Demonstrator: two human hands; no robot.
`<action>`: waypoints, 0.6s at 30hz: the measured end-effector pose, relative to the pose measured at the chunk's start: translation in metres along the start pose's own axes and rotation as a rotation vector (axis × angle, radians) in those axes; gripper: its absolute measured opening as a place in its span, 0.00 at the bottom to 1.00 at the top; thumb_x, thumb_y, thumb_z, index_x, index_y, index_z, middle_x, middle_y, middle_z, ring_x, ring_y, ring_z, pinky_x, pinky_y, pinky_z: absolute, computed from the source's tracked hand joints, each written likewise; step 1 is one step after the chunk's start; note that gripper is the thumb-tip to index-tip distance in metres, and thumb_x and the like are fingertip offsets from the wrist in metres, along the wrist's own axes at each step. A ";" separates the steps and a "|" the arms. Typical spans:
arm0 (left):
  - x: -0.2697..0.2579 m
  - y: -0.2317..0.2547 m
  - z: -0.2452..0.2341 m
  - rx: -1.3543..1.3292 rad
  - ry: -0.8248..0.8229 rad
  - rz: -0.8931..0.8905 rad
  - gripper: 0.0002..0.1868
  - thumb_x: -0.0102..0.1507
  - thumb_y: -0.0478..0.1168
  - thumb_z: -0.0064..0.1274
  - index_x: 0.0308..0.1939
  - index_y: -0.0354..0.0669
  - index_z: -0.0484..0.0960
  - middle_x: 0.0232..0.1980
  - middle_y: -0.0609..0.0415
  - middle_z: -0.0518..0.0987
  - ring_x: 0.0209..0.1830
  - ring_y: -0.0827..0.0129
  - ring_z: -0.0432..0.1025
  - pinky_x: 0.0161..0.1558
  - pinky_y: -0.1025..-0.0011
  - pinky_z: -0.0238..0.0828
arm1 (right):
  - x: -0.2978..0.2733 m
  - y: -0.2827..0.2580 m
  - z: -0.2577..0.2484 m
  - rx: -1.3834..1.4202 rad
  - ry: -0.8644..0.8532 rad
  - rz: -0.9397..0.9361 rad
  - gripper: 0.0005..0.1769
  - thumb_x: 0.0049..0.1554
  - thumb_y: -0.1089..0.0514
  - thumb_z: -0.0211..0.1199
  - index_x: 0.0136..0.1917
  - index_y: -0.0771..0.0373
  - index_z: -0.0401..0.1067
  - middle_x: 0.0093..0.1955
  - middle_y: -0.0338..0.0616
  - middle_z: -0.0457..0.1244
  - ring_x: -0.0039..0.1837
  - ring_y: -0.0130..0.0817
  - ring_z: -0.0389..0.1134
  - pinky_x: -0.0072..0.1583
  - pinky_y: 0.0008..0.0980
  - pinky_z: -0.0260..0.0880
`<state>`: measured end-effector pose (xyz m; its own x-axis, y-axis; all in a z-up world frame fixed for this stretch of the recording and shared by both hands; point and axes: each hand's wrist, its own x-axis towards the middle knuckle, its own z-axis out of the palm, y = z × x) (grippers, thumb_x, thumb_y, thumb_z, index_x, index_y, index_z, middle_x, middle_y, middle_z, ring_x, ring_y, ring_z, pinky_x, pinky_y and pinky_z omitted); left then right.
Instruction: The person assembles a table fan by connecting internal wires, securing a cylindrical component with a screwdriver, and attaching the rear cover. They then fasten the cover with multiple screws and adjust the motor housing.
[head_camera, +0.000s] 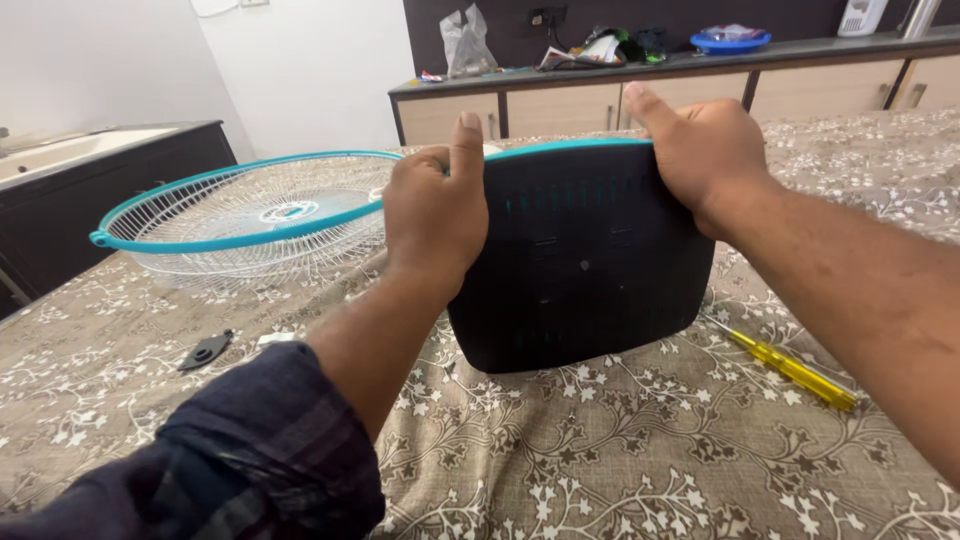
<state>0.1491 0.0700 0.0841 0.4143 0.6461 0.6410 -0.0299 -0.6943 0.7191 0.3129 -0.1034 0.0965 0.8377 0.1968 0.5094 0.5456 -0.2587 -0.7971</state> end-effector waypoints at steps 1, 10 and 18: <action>-0.002 0.000 0.001 0.035 0.071 0.090 0.32 0.69 0.61 0.44 0.22 0.41 0.83 0.25 0.45 0.81 0.28 0.57 0.77 0.36 0.56 0.71 | -0.002 0.001 0.001 -0.001 0.024 -0.029 0.42 0.60 0.31 0.65 0.22 0.65 0.60 0.27 0.41 0.58 0.31 0.30 0.56 0.36 0.39 0.61; 0.001 -0.005 0.006 0.029 0.032 0.024 0.31 0.69 0.56 0.41 0.16 0.44 0.76 0.16 0.53 0.77 0.15 0.64 0.74 0.21 0.58 0.68 | -0.006 0.012 0.010 -0.124 0.215 -0.227 0.40 0.65 0.35 0.63 0.22 0.63 0.61 0.21 0.41 0.55 0.26 0.33 0.55 0.34 0.43 0.55; -0.013 -0.010 -0.002 0.000 0.089 0.328 0.34 0.56 0.72 0.59 0.24 0.43 0.78 0.23 0.53 0.81 0.23 0.67 0.79 0.27 0.65 0.76 | -0.029 -0.001 0.001 -0.332 0.264 -1.063 0.31 0.66 0.33 0.58 0.39 0.61 0.79 0.37 0.48 0.68 0.39 0.47 0.71 0.39 0.43 0.69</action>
<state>0.1427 0.0693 0.0692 0.3021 0.4135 0.8589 -0.1482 -0.8697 0.4708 0.2875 -0.1083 0.0825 -0.0938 0.2706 0.9581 0.9279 -0.3250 0.1826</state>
